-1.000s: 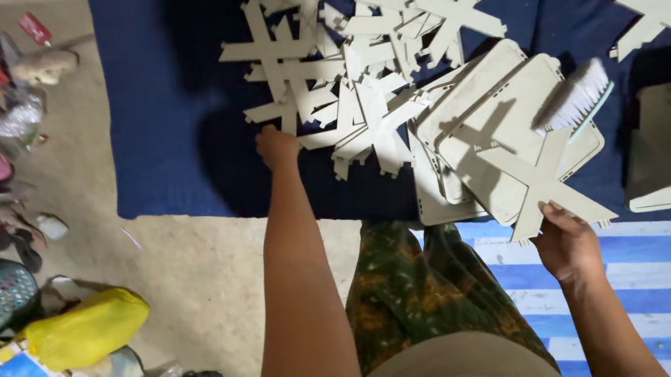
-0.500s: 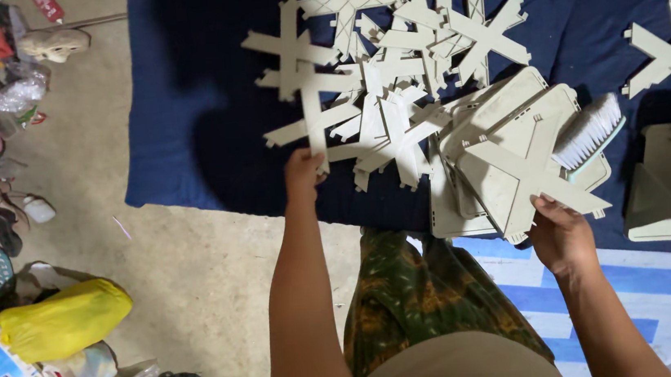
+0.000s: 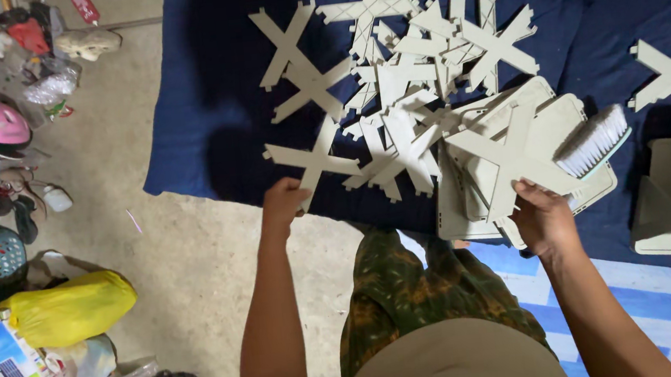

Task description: The person assembles a small white plastic stool by inserting cross-shaped leg supports into a square seat panel. They use a brush to clean the parts before assembly and then stack the finished stool with others.

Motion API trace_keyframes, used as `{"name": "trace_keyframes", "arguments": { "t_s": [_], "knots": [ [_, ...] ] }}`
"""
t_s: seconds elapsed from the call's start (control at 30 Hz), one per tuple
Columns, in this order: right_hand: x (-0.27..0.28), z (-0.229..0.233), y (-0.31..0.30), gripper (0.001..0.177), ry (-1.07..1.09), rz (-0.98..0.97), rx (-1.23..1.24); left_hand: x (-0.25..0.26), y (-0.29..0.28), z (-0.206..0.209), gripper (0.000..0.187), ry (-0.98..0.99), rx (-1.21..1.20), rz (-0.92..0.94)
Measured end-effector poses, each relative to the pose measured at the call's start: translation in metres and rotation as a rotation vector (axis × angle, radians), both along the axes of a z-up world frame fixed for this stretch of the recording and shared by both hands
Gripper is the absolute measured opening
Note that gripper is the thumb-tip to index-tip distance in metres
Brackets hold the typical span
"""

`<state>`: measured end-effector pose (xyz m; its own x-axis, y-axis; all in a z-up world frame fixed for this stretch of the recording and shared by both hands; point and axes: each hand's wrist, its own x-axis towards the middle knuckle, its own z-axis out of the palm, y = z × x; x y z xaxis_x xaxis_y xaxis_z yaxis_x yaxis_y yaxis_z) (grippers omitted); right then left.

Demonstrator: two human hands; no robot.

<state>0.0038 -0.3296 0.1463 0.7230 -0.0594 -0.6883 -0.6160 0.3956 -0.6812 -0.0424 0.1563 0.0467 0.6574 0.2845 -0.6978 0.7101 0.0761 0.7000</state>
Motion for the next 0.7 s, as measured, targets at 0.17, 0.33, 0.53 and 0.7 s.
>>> {"name": "trace_keyframes", "arguments": {
  "t_s": [0.17,0.33,0.53,0.7],
  "knots": [
    [0.008,-0.001,0.000,0.019,0.011,0.002,0.017,0.002,-0.005,0.016,0.020,-0.072,-0.199,0.035],
    [0.014,-0.002,0.002,0.017,0.001,-0.025,0.016,0.021,-0.025,0.018,0.019,-0.091,-0.281,0.007],
    [0.005,0.004,0.000,0.018,-0.019,-0.022,0.038,0.039,-0.059,0.026,0.018,-0.148,-0.413,0.014],
    [-0.001,0.001,-0.003,0.017,0.006,-0.042,0.013,0.047,-0.081,0.024,0.017,-0.214,-0.523,0.018]
  ]
}}
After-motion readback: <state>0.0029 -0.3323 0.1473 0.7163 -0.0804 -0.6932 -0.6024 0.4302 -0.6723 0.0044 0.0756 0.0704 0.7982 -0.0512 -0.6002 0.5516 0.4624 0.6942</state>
